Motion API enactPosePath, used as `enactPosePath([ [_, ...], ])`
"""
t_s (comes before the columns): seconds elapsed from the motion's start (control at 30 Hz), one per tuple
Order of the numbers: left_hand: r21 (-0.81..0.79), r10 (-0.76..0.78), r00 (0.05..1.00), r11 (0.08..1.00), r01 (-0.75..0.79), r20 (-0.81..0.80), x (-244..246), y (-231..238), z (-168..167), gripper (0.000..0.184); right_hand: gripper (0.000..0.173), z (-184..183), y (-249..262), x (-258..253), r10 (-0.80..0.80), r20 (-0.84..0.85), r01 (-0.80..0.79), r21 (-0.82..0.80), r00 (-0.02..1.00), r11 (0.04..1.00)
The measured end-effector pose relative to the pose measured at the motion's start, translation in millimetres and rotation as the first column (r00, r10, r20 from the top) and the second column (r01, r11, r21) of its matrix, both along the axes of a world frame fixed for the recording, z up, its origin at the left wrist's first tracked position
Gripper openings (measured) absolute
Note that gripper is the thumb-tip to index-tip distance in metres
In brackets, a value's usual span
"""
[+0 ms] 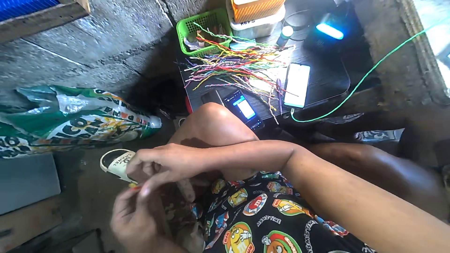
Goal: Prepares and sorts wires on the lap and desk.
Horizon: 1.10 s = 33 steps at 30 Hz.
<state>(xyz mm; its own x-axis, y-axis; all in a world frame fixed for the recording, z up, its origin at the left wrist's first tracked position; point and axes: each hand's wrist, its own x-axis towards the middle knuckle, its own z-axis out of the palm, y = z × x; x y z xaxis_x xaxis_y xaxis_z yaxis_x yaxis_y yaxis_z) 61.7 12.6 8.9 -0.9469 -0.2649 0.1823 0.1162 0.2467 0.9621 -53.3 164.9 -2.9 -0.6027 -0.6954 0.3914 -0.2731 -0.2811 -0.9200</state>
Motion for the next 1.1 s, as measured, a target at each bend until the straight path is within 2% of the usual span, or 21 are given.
enactPosePath([
  [0.07, 0.179, -0.040, 0.991, 0.982, 0.062, -0.124, -2.7, -11.5, 9.6, 0.010, 0.075, 5.3, -0.7, 7.8, 0.138, 0.121, -0.143, 0.037, 0.983, 0.989],
  [0.1, 0.259, -0.022, 0.983, 0.964, 0.069, -0.182, -4.2, -17.1, 13.6, 0.011, 0.080, 5.5, -1.7, 14.4, 0.219, 0.161, -0.231, 0.059, 0.962, 0.971],
  [0.13, 0.331, 0.024, 0.973, 0.942, 0.055, -0.230, -5.5, -22.2, 17.2, 0.012, 0.075, 5.3, -1.6, 21.6, 0.281, 0.183, -0.302, 0.099, 0.942, 0.948],
  [0.2, 0.469, 0.189, 0.934, 0.883, -0.025, -0.305, -9.4, -30.8, 24.9, 0.012, 0.053, 2.7, 1.8, 35.6, 0.369, 0.214, -0.404, 0.147, 0.904, 0.903],
  [0.23, 0.525, 0.285, 0.905, 0.847, -0.083, -0.316, -11.7, -36.8, 29.2, 0.021, 0.045, 0.3, 5.5, 41.7, 0.379, 0.220, -0.411, 0.126, 0.899, 0.903],
  [0.3, 0.618, 0.408, 0.866, 0.771, -0.156, -0.290, -13.7, -49.9, 37.9, 0.038, 0.031, -1.2, 22.2, 47.7, 0.292, 0.170, -0.307, 0.069, 0.941, 0.949],
  [0.37, 0.654, 0.380, 0.875, 0.750, -0.101, -0.301, -11.8, -54.7, 40.1, 0.041, 0.024, 4.1, 52.5, 41.0, 0.119, 0.029, -0.120, 0.038, 0.993, 0.992],
  [0.43, 0.547, 0.244, 0.929, 0.835, -0.056, -0.279, -11.3, -41.5, 36.7, 0.029, 0.026, 6.6, 89.7, 26.9, -0.119, -0.115, 0.128, 0.067, 0.986, 0.990],
  [0.47, 0.473, 0.157, 0.957, 0.881, -0.024, -0.243, -14.6, -29.0, 34.8, 0.023, 0.027, 4.6, 107.8, 18.1, -0.267, -0.201, 0.295, 0.122, 0.942, 0.948],
  [0.53, 0.360, 0.043, 0.988, 0.933, 0.014, -0.151, -30.6, -2.0, 26.8, 0.035, 0.023, -7.2, 139.8, -8.6, -0.504, -0.364, 0.598, 0.217, 0.783, 0.772],
  [0.6, 0.230, -0.013, 0.999, 0.973, 0.022, -0.038, -53.3, 11.2, 3.8, 0.062, 0.027, -34.4, 169.6, -45.5, -0.581, -0.463, 0.742, 0.384, 0.669, 0.550],
  [0.63, 0.147, -0.039, 0.999, 0.988, 0.038, 0.001, -65.5, 11.7, -15.3, 0.065, 0.029, -53.1, 183.7, -63.2, -0.578, -0.490, 0.757, 0.457, 0.653, 0.467],
  [0.7, -0.069, -0.073, 0.991, 0.994, 0.081, 0.108, -86.6, 9.5, -58.1, 0.058, 0.030, -82.7, 205.8, -84.3, -0.538, -0.540, 0.749, 0.585, 0.647, 0.313],
  [0.77, -0.245, -0.070, 0.967, 0.961, 0.132, 0.246, -96.9, 8.2, -95.3, 0.047, 0.029, -93.6, 216.3, -88.5, -0.507, -0.544, 0.702, 0.688, 0.668, 0.187],
  [0.8, -0.303, -0.041, 0.954, 0.943, 0.135, 0.296, -96.6, 9.7, -103.0, 0.044, 0.028, -96.4, 219.5, -88.3, -0.508, -0.531, 0.675, 0.724, 0.678, 0.143],
  [0.9, -0.342, -0.042, 0.937, 0.925, 0.169, 0.348, -91.2, 9.9, -104.5, 0.044, 0.024, -105.2, 229.9, -87.5, -0.547, -0.484, 0.618, 0.783, 0.683, 0.079],
  [0.97, -0.339, -0.018, 0.942, 0.931, 0.138, 0.334, -88.3, 10.1, -105.6, 0.045, 0.027, -112.8, 238.0, -92.7, -0.556, -0.481, 0.617, 0.783, 0.678, 0.075],
  [1.1, -0.327, 0.014, 0.946, 0.940, 0.098, 0.324, -87.9, 10.1, -107.9, 0.044, 0.033, -113.1, 226.7, -106.3, -0.574, -0.568, 0.741, 0.663, 0.590, 0.105],
])
